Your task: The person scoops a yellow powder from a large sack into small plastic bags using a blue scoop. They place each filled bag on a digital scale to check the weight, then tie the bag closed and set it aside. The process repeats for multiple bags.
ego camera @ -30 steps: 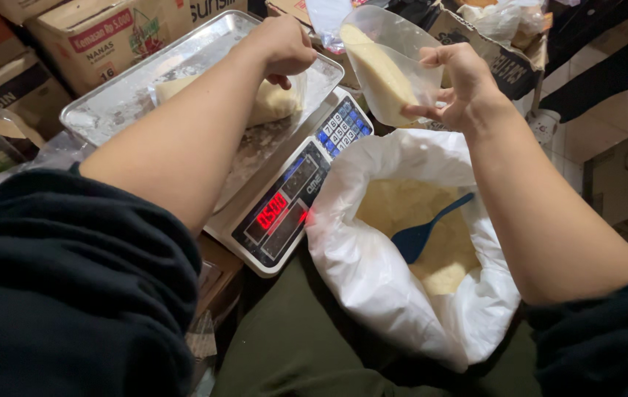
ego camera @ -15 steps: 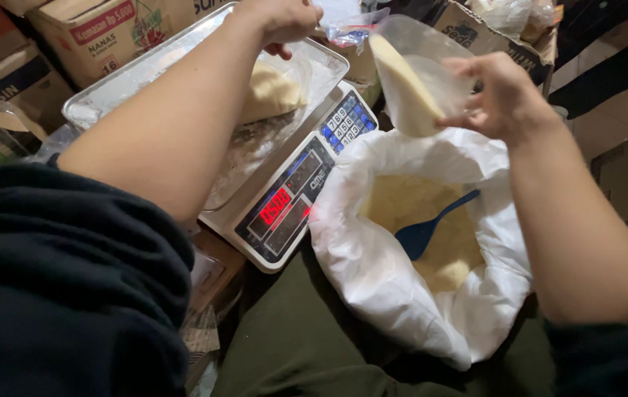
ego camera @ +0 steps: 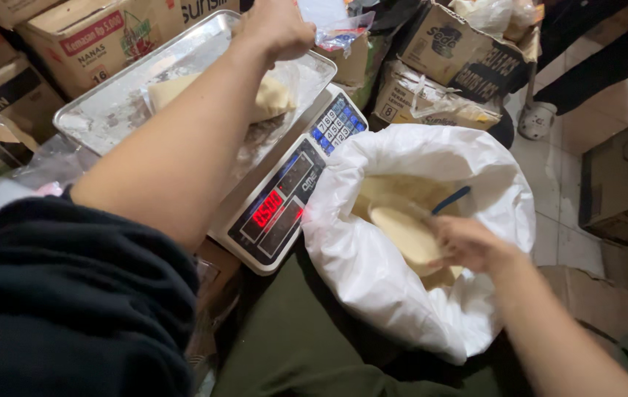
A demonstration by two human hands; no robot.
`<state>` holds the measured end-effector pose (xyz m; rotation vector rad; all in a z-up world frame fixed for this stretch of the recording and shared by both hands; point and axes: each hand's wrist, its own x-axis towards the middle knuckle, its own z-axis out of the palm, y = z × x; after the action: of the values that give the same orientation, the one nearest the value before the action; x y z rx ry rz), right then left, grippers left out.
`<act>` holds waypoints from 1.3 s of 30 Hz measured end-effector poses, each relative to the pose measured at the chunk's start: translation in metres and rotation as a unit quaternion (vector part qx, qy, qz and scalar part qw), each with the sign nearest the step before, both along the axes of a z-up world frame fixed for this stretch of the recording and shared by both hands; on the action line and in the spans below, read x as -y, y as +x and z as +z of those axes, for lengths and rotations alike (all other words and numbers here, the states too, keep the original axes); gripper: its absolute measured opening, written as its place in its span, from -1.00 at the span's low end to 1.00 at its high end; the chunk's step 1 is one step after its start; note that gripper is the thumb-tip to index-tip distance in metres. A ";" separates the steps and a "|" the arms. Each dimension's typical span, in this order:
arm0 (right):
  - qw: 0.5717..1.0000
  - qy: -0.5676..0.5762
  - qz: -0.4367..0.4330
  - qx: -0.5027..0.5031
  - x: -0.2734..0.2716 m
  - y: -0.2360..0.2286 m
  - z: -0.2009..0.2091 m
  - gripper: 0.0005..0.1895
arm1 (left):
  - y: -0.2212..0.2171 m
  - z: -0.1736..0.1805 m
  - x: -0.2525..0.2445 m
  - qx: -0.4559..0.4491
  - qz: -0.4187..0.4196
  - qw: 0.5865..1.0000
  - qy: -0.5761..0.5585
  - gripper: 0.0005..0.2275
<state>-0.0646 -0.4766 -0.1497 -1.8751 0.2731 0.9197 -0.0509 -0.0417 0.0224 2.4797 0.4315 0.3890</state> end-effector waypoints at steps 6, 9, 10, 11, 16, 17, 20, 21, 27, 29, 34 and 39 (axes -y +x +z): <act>0.999 -0.035 -0.018 -0.001 -0.020 -0.007 -0.076 -0.42 | 0.001 -0.020 0.002 0.033 0.010 0.999 0.025 -0.65; 0.985 -0.135 0.069 0.079 -0.036 -0.011 -0.063 -0.50 | -0.006 -0.030 0.001 0.052 0.013 0.998 -0.021 -0.72; 0.975 -0.171 0.094 0.109 -0.041 -0.011 -0.050 -0.56 | -0.009 -0.032 0.003 0.067 0.029 0.997 -0.025 -0.72; 0.961 -0.207 0.120 0.139 -0.050 -0.007 -0.034 -0.62 | -0.012 -0.034 0.005 0.081 0.045 0.995 -0.028 -0.72; 0.893 -0.271 0.241 0.266 -0.109 0.044 0.084 -0.84 | -0.021 -0.032 0.006 0.068 0.102 0.990 -0.075 -0.69; 0.910 -0.191 0.233 0.284 -0.127 0.053 0.107 -0.84 | -0.022 -0.029 0.006 0.063 0.111 0.989 -0.079 -0.69; 0.916 0.023 0.215 0.338 -0.178 0.058 0.146 -0.80 | -0.023 -0.020 0.005 0.026 0.126 0.987 -0.094 -0.68; 0.919 0.059 0.209 0.328 -0.202 0.060 0.150 -0.80 | -0.022 -0.018 0.006 0.010 0.130 0.986 -0.100 -0.68; 0.893 0.040 0.148 0.423 -0.293 0.094 0.130 -0.67 | -0.030 -0.015 0.009 0.009 0.141 0.982 -0.123 -0.66; 0.873 0.052 0.175 0.453 -0.312 0.113 0.114 -0.62 | -0.033 -0.016 0.010 -0.007 0.140 0.981 -0.132 -0.54; 0.850 0.083 0.228 0.468 -0.323 0.148 0.074 -0.65 | -0.029 -0.023 0.012 -0.010 0.136 0.982 -0.134 -0.38; 0.859 0.096 0.246 0.439 -0.327 0.160 0.062 -0.74 | -0.015 -0.032 0.015 -0.028 0.154 0.977 -0.149 -0.41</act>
<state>0.0955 -0.1500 -0.0875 -2.0000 -0.8572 0.2924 -0.0664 -0.0567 -0.0099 2.1394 0.8383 0.3483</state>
